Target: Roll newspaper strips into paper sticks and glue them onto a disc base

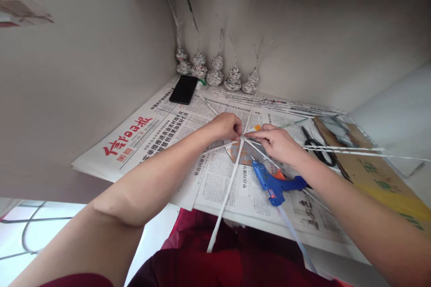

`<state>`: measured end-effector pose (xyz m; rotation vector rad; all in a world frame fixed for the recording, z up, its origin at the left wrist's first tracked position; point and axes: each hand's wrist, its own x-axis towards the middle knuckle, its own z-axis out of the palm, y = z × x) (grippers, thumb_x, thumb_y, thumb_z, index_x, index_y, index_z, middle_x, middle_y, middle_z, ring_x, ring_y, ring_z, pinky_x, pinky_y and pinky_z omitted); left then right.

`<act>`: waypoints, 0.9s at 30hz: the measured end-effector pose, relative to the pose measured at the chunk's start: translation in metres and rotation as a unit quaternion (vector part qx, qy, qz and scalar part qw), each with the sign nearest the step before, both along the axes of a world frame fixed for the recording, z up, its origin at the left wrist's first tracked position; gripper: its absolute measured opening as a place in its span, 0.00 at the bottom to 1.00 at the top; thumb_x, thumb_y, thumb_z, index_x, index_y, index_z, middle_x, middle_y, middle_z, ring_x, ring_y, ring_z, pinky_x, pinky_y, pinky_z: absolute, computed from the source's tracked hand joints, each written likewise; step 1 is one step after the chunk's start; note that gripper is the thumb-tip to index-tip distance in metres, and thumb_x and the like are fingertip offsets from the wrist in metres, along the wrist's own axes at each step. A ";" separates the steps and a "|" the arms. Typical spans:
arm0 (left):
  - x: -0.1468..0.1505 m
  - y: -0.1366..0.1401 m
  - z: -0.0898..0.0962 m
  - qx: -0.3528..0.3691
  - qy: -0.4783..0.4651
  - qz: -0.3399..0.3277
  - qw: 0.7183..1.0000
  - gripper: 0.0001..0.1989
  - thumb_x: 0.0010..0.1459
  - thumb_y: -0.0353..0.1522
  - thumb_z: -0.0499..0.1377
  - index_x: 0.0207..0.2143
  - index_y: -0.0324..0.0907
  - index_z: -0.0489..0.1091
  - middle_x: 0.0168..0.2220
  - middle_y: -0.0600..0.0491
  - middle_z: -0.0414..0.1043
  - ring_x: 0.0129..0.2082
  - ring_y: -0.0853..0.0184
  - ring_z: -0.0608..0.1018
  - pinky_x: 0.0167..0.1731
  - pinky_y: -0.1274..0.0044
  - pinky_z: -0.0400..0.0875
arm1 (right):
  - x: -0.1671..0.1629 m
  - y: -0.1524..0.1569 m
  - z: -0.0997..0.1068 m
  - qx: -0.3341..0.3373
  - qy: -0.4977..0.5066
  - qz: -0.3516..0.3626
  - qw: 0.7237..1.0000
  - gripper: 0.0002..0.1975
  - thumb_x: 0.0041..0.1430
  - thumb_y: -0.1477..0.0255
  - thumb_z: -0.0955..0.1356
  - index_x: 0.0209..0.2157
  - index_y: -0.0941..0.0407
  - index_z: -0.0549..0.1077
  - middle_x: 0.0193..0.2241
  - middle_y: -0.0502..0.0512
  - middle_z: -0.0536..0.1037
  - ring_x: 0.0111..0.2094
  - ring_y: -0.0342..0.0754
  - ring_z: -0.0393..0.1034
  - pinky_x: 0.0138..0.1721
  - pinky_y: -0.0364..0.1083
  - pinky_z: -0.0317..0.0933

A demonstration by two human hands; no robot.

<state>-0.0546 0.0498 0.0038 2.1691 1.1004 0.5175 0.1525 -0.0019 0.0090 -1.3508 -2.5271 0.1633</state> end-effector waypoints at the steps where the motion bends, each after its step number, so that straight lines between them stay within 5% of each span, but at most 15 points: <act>1: 0.000 0.000 0.000 0.003 0.007 -0.001 1.000 0.07 0.38 0.29 0.68 0.25 0.41 0.76 0.22 0.58 0.73 0.23 0.71 0.71 0.25 0.79 0.59 | 0.000 0.001 0.000 -0.006 0.000 0.001 1.000 0.20 0.59 0.79 0.61 0.46 0.49 0.77 0.32 0.54 0.74 0.32 0.46 0.70 0.37 0.44 0.61; 19: 0.001 0.001 -0.002 0.012 0.010 -0.004 1.000 0.07 0.38 0.30 0.67 0.25 0.41 0.76 0.22 0.58 0.73 0.24 0.71 0.71 0.25 0.79 0.59 | 0.002 0.018 -0.013 -0.188 0.130 -0.041 0.973 0.17 0.56 0.79 0.63 0.43 0.52 0.78 0.42 0.52 0.80 0.42 0.48 0.73 0.46 0.48 0.65; 27: 0.001 0.002 -0.003 0.007 0.004 -0.004 1.000 0.07 0.38 0.29 0.68 0.25 0.41 0.76 0.22 0.57 0.73 0.24 0.70 0.71 0.26 0.79 0.60 | 0.002 0.020 -0.013 -0.206 0.146 -0.038 0.967 0.16 0.57 0.78 0.62 0.41 0.53 0.78 0.42 0.53 0.80 0.43 0.49 0.73 0.48 0.49 0.64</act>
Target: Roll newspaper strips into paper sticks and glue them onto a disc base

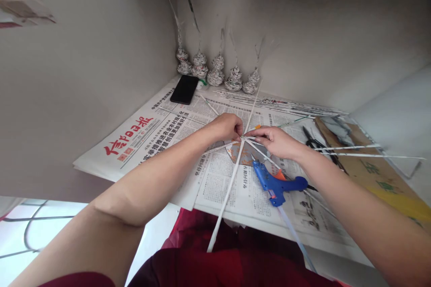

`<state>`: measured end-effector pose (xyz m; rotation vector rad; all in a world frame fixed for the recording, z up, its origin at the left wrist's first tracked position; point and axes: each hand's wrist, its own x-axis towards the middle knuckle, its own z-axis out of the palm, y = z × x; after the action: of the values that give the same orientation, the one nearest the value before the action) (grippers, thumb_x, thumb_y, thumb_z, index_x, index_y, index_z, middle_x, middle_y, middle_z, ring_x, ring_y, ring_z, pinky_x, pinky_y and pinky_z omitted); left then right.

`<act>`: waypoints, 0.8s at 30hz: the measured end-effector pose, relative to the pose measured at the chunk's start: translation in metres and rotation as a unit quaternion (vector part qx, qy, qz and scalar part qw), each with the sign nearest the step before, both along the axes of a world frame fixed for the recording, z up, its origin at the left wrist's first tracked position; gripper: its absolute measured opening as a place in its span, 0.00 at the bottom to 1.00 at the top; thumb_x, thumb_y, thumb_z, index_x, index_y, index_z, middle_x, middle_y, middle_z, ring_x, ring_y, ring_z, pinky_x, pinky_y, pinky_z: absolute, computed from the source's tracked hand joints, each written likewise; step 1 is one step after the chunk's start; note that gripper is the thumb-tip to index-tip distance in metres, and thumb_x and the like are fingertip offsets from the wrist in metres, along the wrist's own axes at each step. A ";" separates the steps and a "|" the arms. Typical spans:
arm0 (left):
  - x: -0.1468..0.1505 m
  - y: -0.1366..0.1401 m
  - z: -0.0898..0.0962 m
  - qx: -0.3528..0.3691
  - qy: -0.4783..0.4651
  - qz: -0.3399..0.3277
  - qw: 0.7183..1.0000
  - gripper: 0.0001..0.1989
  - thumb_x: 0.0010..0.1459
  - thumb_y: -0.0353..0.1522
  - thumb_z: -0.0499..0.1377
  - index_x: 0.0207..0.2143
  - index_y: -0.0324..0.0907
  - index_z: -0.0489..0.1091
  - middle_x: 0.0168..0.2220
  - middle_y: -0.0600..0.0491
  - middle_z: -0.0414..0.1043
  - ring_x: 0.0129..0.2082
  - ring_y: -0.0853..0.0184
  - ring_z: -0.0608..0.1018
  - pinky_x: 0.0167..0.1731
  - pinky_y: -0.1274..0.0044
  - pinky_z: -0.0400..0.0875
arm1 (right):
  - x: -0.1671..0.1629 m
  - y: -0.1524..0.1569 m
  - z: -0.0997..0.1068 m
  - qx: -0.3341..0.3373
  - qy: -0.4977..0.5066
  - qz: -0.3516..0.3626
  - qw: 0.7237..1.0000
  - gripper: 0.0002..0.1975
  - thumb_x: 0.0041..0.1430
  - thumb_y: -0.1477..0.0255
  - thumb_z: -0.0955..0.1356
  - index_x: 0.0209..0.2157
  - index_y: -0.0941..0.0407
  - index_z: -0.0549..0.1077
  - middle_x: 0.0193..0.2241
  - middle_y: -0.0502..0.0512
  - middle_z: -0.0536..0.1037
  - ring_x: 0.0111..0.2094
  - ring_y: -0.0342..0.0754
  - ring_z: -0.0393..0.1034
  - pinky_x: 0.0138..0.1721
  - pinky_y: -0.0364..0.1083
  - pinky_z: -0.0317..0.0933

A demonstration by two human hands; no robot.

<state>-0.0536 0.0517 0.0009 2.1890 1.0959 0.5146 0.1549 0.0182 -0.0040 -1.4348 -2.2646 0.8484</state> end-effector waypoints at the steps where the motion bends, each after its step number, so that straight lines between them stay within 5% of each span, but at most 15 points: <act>1: 0.000 0.000 0.000 0.000 0.000 0.000 1.000 0.07 0.37 0.29 0.68 0.24 0.41 0.76 0.22 0.57 0.73 0.24 0.70 0.71 0.26 0.79 0.60 | 0.001 0.001 -0.001 0.004 0.000 0.005 1.000 0.16 0.57 0.78 0.62 0.41 0.52 0.78 0.42 0.52 0.80 0.43 0.49 0.73 0.48 0.49 0.64; 15: 0.001 0.000 -0.001 0.013 0.026 -0.006 1.000 0.07 0.40 0.29 0.67 0.25 0.41 0.75 0.23 0.57 0.73 0.25 0.70 0.72 0.25 0.80 0.59 | -0.003 -0.010 0.015 0.120 -0.143 0.038 0.982 0.18 0.57 0.79 0.63 0.42 0.49 0.79 0.36 0.51 0.81 0.38 0.50 0.73 0.40 0.47 0.64; 24: 0.000 -0.001 0.001 0.015 0.029 -0.011 0.999 0.07 0.40 0.28 0.67 0.26 0.40 0.75 0.24 0.57 0.74 0.25 0.69 0.73 0.25 0.79 0.59 | 0.000 -0.018 0.022 0.110 -0.108 -0.050 0.987 0.12 0.55 0.76 0.66 0.37 0.50 0.80 0.36 0.49 0.82 0.37 0.49 0.75 0.37 0.46 0.65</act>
<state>-0.0538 0.0503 0.0019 2.2528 1.1011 0.4633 0.1548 0.0002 0.0179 -1.5835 -2.3298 0.4148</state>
